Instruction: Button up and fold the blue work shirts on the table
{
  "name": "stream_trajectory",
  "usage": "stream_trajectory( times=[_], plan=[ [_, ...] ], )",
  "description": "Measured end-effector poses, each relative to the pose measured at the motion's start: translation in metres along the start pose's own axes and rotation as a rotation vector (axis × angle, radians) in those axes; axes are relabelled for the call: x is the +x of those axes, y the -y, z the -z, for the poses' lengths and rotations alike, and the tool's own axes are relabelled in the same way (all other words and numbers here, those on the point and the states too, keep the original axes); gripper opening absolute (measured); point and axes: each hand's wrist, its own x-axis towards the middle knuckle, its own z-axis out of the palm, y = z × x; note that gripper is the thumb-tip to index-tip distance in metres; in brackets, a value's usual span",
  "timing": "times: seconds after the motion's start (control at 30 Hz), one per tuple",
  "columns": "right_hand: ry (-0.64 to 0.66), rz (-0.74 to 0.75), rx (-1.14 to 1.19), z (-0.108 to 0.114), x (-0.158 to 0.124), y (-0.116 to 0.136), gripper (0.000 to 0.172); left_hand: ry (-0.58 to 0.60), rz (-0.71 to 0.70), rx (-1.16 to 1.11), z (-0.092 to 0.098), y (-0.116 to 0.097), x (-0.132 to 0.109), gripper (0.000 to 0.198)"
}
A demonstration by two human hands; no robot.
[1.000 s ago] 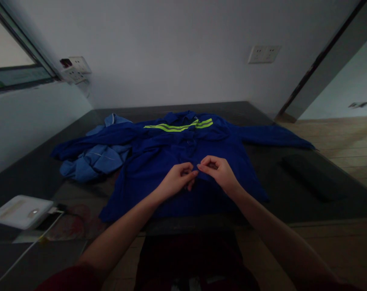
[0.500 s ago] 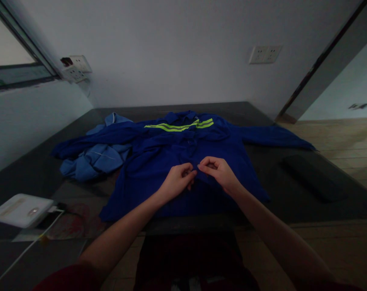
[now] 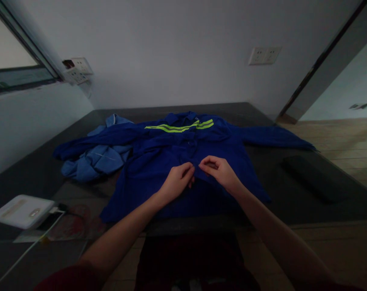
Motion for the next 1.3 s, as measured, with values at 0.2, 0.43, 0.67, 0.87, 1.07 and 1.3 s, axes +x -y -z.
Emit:
stream_trajectory(
  times=[0.2, 0.43, 0.67, 0.87, 1.07, 1.3],
  plan=[
    [0.026, -0.002, -0.023, -0.0006, 0.0, -0.0004, 0.025, 0.031, 0.008, -0.011, -0.0003, -0.0024, -0.0006, 0.031],
    [0.046, 0.033, -0.092, -0.0015, -0.0026, 0.0035, 0.02, 0.033, 0.06, -0.086, -0.0015, 0.0003, 0.0007, 0.034],
    [0.016, 0.017, -0.08, 0.0006, -0.0026, 0.0066, 0.02, 0.099, 0.053, -0.158, -0.0007, -0.0017, 0.0009, 0.021],
    [-0.007, 0.017, -0.059, 0.0021, -0.0022, 0.0077, 0.023, 0.091, 0.049, -0.173, -0.0009, -0.0014, 0.0004, 0.012],
    [0.005, 0.034, -0.055, 0.0013, -0.0028, 0.008, 0.021, 0.087, 0.063, -0.183, -0.0011, -0.0024, 0.0005, 0.009],
    [0.021, 0.05, -0.104, 0.0022, -0.003, 0.0057, 0.024, 0.063, 0.036, -0.13, -0.0014, 0.0002, 0.0003, 0.01]
  ],
)
